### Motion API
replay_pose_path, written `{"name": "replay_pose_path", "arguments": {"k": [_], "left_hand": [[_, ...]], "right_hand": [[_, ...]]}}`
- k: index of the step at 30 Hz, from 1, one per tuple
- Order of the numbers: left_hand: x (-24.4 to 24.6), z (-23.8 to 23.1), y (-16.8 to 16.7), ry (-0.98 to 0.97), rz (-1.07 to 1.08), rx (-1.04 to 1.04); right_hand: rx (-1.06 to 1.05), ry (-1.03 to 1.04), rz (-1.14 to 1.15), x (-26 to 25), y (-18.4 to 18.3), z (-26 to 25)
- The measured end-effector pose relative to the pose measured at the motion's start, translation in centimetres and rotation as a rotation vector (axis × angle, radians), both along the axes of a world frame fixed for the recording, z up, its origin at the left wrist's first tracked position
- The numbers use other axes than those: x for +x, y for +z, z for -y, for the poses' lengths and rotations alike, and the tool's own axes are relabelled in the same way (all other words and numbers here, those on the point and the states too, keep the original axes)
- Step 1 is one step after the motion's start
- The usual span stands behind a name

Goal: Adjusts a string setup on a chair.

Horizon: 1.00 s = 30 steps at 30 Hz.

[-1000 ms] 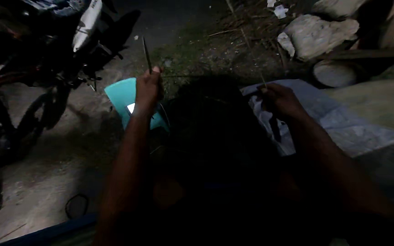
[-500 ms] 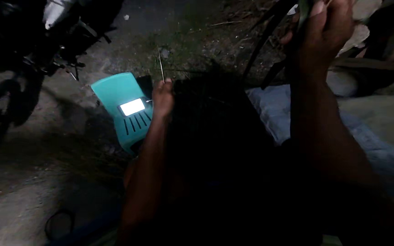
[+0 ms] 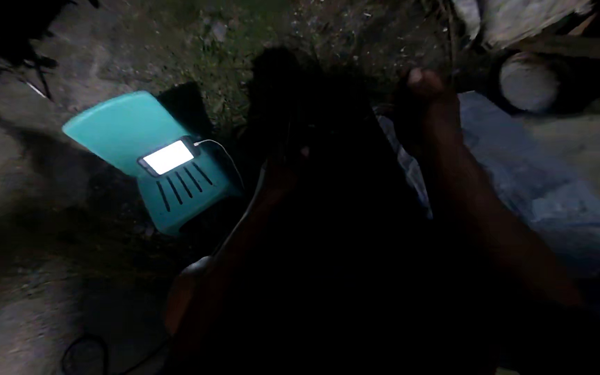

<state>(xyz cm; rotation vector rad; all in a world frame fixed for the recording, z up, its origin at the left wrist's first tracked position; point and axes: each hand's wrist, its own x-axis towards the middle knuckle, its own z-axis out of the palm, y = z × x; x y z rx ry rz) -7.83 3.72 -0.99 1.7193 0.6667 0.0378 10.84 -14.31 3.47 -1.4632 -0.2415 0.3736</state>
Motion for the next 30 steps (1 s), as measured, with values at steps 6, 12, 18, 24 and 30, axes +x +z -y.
{"name": "replay_pose_path", "arguments": {"k": [6, 12, 18, 24, 30], "left_hand": [[1.0, 1.1, 0.3, 0.022, -0.021, 0.074], [3.9, 0.3, 1.1, 0.129, -0.068, 0.101], [6.6, -1.1, 0.3, 0.215, -0.035, 0.374], [7.7, 2.6, 0.5, 0.014, -0.058, 0.33], [8.7, 3.1, -4.0, -0.069, -0.315, 0.391]], "right_hand": [[0.061, 0.118, -0.119, -0.5, -1.4, -1.3], [-0.296, 0.34, -0.052, 1.3, -1.1, 1.0], [-0.348, 0.305, 0.227, 2.9, -1.9, 2.7], [-0.532, 0.259, 0.388, 3.5, -3.3, 2.3], [-0.656, 0.228, 0.627, 5.0, -7.0, 3.8]]}}
